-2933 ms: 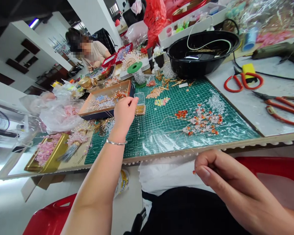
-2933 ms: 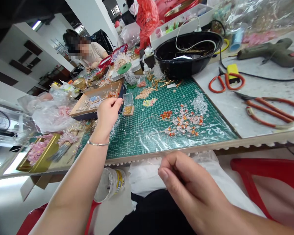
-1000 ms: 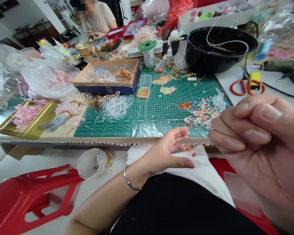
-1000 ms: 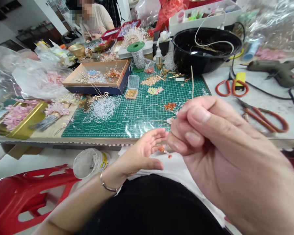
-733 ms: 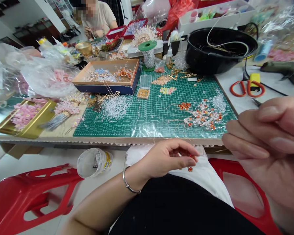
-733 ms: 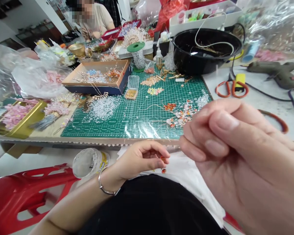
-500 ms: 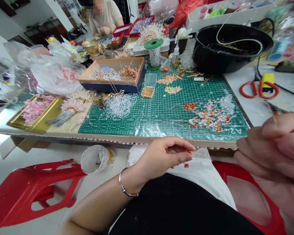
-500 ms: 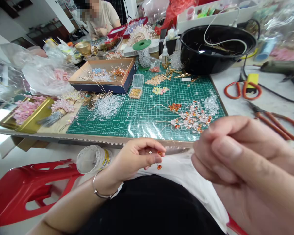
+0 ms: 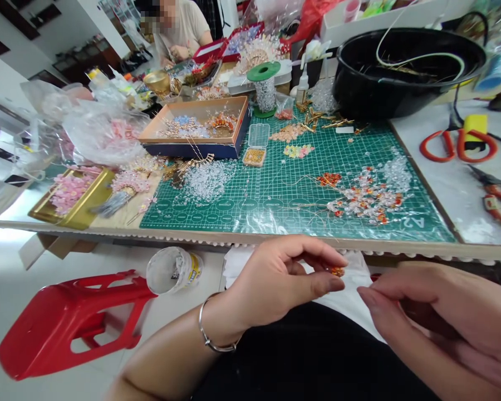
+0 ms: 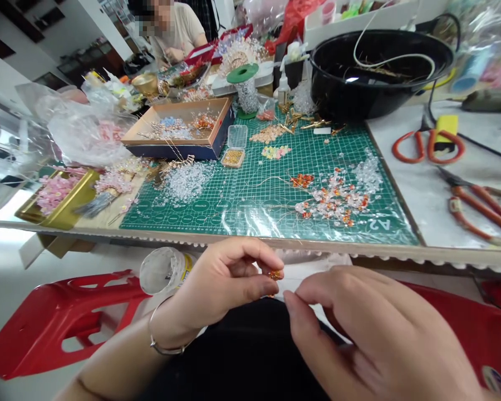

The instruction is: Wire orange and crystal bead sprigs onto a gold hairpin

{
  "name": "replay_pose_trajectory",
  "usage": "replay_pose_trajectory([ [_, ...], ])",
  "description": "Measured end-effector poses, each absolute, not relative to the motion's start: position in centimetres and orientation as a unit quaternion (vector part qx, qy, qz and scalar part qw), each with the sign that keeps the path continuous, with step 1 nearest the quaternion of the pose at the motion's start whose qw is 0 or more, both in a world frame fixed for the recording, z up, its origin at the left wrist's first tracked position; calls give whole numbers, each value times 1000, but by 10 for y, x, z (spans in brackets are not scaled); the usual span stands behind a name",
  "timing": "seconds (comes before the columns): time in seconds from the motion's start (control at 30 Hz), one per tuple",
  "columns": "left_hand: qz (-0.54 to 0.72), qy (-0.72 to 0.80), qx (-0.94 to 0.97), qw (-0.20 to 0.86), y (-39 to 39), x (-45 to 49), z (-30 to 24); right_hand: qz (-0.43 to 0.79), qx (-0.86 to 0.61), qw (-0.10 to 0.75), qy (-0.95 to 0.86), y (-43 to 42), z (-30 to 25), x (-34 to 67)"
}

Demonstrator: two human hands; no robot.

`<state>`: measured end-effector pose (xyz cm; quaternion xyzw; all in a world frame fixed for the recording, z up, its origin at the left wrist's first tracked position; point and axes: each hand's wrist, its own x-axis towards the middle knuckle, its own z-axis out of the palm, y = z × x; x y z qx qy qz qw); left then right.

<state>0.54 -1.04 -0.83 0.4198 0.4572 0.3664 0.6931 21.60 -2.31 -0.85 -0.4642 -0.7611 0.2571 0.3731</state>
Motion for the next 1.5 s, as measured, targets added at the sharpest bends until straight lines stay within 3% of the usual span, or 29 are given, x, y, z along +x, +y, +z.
replay_pose_trajectory([
  [0.13, 360, 460, 438, 684, -11, 4, -9, 180, -423, 348, -817, -21, -6, 214],
  [0.4, 359, 453, 485, 657, -9, 3, -6, 163, -422, 339, -825, -16, -5, 210],
  [1.13, 375, 430, 623, 536, -7, 2, 1, 173, -434, 328, -821, -15, -8, 213],
  [1.33, 364, 416, 656, 513, -9, 1, 0, 256, -441, 269, -817, -9, -11, 215],
  [1.5, 326, 424, 647, 544, -9, 0, 1, 257, -409, 252, -839, -6, -16, 219],
])
